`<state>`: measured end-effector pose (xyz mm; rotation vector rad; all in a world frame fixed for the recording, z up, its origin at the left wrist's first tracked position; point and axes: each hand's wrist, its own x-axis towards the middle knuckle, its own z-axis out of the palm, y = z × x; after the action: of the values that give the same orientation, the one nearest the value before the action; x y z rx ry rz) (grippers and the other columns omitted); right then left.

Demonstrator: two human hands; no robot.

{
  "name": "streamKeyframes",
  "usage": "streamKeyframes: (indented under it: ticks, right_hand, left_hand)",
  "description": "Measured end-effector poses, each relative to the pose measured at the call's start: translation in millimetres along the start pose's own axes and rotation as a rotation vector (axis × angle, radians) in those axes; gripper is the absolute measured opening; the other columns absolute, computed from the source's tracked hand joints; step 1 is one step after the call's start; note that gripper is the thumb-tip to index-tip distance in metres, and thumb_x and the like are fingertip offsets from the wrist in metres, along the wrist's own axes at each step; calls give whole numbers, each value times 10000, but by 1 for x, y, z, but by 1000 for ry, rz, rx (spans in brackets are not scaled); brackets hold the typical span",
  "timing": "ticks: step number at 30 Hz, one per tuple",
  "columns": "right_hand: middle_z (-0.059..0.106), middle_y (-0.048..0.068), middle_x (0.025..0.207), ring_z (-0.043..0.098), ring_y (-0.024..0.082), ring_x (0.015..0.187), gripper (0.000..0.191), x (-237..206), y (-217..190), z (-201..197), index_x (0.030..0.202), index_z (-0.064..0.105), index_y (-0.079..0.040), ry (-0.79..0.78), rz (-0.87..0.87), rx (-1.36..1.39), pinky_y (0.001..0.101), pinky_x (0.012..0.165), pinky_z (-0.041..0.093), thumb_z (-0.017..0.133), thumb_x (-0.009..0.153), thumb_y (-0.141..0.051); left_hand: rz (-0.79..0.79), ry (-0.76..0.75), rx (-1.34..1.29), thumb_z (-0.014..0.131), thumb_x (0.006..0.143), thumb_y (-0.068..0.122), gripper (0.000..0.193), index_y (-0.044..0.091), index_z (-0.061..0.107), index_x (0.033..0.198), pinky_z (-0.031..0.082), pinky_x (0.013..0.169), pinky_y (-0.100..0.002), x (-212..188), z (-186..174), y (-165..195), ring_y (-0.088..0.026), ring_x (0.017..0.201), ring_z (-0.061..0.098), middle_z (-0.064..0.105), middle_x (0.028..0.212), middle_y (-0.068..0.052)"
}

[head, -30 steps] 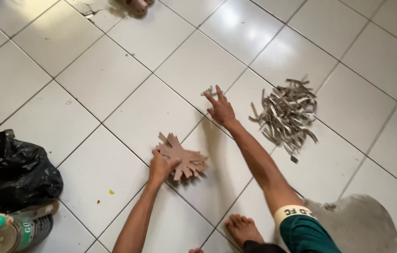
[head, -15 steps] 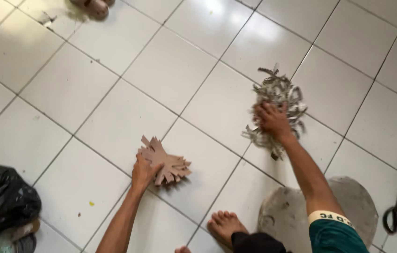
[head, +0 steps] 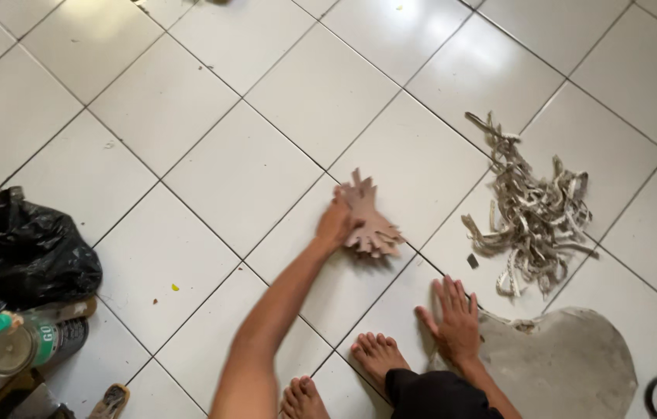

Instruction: The person sits on the workshop floor and applies glue from a can into a small metal bowl, then brushes glue onto cut leather sandal parts and presses the pieces together by hand, setting finished pieces aside with other completed sandal uppers.

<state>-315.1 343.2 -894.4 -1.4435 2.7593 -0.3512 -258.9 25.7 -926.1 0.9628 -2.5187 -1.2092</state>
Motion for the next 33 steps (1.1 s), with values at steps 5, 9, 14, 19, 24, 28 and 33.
streamKeyframes:
  ticks: [5,9,14,19,24,28,33]
  right_hand:
    - [386,34,1626,348,257,1506,706,13,-21,-26,1537,408,-180,7,47,65,558,1216,261,512,936,-536]
    - [402,15,1615,357,240,1499,757,29,-42,-41,1512,439,-207,7,45,24,558,1230,240,574,861,-569]
    - [486,67,1506,434,302,1407,761,76,-80,-65,1466,489,-191,-196,147,-130,566,1170,245,633,810,-549]
    - [585,74,1340,532,297,1260,666,140,-134,-103,1432,528,-189,-489,331,-32,523,1073,342,644,834,-457]
    - [684,81,1173,631,292,1113,577,150,-157,-150,1398,566,-187,-543,390,134,481,976,440,655,857,-366]
    - [763,87,1040,710,287,995,511,143,-149,-221,1371,597,-186,-476,417,370,447,898,519,664,876,-293]
    - [765,143,917,742,295,829,425,103,-110,-325,1265,696,-152,-304,538,361,420,782,578,727,877,-324]
  left_hand:
    - [35,-115,-40,767,869,316,1052,-96,117,1587,570,890,-485,16,9,50,-424,1025,682,662,1166,-317]
    - [-24,-139,230,713,935,388,938,25,144,1587,568,829,-511,22,-30,61,-426,1135,586,543,1315,-270]
    - [241,59,466,662,940,234,646,11,399,1485,573,838,-474,5,-126,20,-350,1248,572,576,1356,-174]
    - [-146,-86,331,702,912,209,354,43,579,1199,528,905,-509,-59,-235,-20,-370,1127,597,620,1205,-143]
    - [-341,87,167,726,878,221,341,43,636,1154,538,901,-478,-120,-307,-5,-361,1080,643,695,1123,-150]
    - [-439,125,-43,715,907,260,363,40,661,1189,570,923,-423,-135,-330,73,-329,1089,694,715,1179,-162]
    - [-514,17,-309,681,928,277,362,24,675,1188,595,887,-383,-158,-327,196,-280,1061,759,758,1154,-151]
